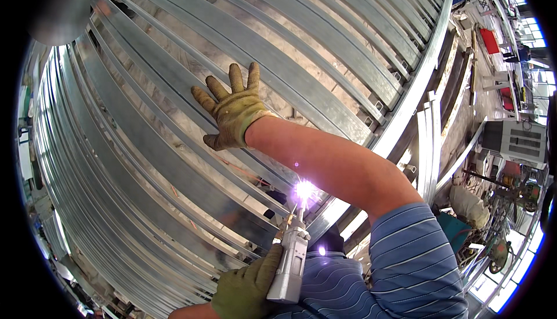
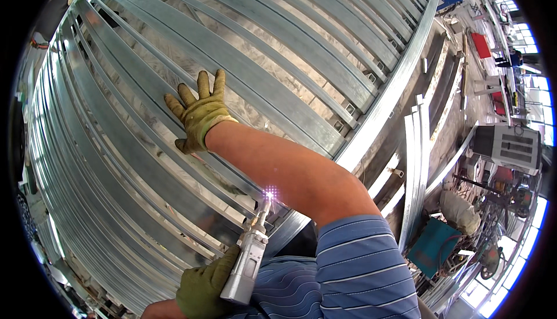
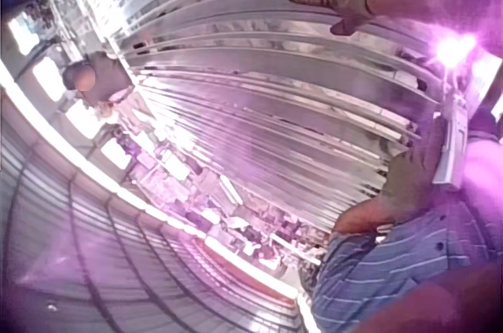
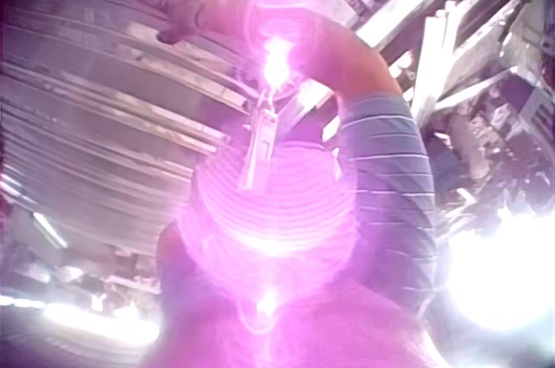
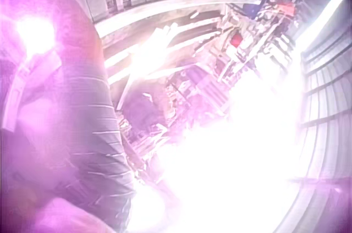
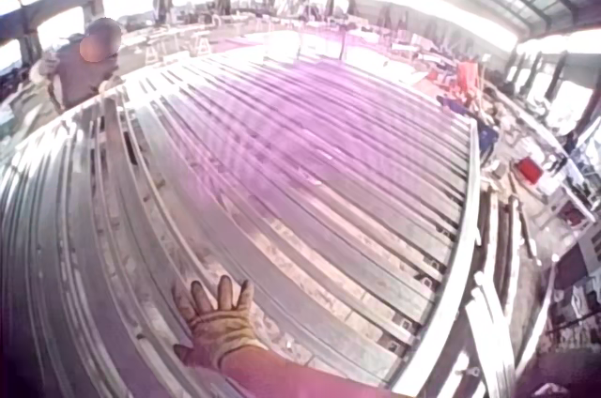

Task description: The person uses a handheld welding tool to join metal bars on a large metal frame structure. They move along the frame, applying welds at various joints while wearing protective gloves. The person briefly removes their gloves to adjust the welding tool before resuming the welding process.

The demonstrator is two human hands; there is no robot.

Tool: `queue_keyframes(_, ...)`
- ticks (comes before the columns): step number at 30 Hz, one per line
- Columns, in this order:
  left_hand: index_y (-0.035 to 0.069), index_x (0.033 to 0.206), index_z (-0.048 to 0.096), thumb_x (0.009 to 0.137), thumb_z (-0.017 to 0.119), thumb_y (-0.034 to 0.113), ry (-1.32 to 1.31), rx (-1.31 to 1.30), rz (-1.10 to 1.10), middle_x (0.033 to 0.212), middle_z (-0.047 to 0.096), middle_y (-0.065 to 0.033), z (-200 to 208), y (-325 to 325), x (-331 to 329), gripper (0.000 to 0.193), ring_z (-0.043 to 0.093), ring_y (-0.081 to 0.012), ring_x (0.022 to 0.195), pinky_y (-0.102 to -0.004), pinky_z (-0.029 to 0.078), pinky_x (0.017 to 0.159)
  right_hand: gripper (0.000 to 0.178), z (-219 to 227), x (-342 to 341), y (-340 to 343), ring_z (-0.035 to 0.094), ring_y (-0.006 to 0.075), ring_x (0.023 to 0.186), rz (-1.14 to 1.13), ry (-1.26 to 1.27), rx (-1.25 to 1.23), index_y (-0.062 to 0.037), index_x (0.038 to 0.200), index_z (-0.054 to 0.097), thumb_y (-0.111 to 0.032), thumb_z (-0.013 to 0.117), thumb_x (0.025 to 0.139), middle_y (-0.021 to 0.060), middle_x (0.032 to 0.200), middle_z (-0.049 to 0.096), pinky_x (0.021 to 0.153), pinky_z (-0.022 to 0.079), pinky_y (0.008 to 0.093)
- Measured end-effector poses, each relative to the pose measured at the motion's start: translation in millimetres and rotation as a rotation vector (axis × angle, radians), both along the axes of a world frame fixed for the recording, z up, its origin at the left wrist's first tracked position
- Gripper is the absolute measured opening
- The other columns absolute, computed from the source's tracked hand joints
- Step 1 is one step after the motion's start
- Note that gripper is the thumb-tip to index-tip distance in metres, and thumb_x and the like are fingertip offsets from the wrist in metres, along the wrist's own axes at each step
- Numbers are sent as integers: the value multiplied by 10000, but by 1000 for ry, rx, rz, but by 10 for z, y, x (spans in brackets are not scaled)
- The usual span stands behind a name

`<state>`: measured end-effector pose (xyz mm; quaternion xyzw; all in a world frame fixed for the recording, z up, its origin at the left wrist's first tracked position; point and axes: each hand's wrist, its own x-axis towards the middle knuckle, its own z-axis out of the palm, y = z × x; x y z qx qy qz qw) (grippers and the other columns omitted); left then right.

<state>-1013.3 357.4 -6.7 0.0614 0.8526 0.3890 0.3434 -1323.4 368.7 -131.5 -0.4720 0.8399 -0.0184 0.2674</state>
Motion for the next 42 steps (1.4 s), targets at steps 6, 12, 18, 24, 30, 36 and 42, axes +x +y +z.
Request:
queue_keyframes(6, -83, 1708, 248, 802, 846, 370, 18, 24, 70, 1348, 640, -293, 80, -16, 48, 1177, 690, -452, 1089, -542, 565, 891, 1066, 35, -5, -7, 69, 534, 1693, -2, 1, 20, -279, 1811, 131, -730, 598, 966, 104, 1862, 203, 1264, -16, 847)
queue_keyframes(12, -28, 1684, 395, 822, 897, 340, 40, -34, 172, 884, 785, -156, 187, -122, -107, 1062, 779, -343, 687, -456, 593, 597, 1070, 6, 5, -13, 62, 540, 1693, -2, 7, 12, -286, 1810, 125, -739, 599, 965, 95, 1865, 194, 1265, -18, 846)
queue_keyframes(18, 98, 1748, 301, 750, 906, 293, -76, 5, 162, 1341, 713, -252, 111, -167, -39, 1184, 735, -489, 891, -589, 578, 707, 1068, -13, 1, -17, 56, 541, 1692, 7, 7, 19, -285, 1811, 123, -746, 585, 965, 100, 1866, 188, 1260, -32, 850)
queue_keyframes(24, 119, 1711, 408, 794, 913, 327, -97, -85, 129, 1334, 740, -195, 123, -145, -54, 1067, 764, -421, 900, -542, 605, 773, 1062, 6, 3, -9, 50, 541, 1693, 6, 2, 20, -277, 1810, 124, -740, 578, 970, 112, 1865, 187, 1258, -40, 852)
queue_keyframes(30, 22, 1748, 274, 800, 914, 382, 10, 24, 126, 1231, 793, -228, 70, -188, -121, 1199, 828, -313, 833, -442, 643, 630, 1071, 15, 11, -20, 49, 544, 1692, 2, -2, 24, -273, 1810, 130, -743, 586, 963, 122, 1864, 185, 1256, -46, 852)
queue_keyframes(36, -13, 1717, 287, 792, 898, 337, -21, 24, 137, 1222, 728, -256, 100, -143, -60, 1163, 761, -409, 916, -525, 597, 710, 1073, 56, 5, -18, 52, 541, 1693, -6, -2, 28, -275, 1809, 137, -751, 587, 960, 118, 1863, 192, 1260, -41, 846)
queue_keyframes(42, -47, 1687, 301, 783, 883, 292, -63, 52, 177, 1214, 663, -285, 190, -106, -46, 1127, 694, -505, 999, -609, 550, 791, 1072, 57, 14, -30, 50, 539, 1694, -2, 11, 39, -275, 1810, 131, -756, 577, 963, 112, 1864, 194, 1266, -39, 839)
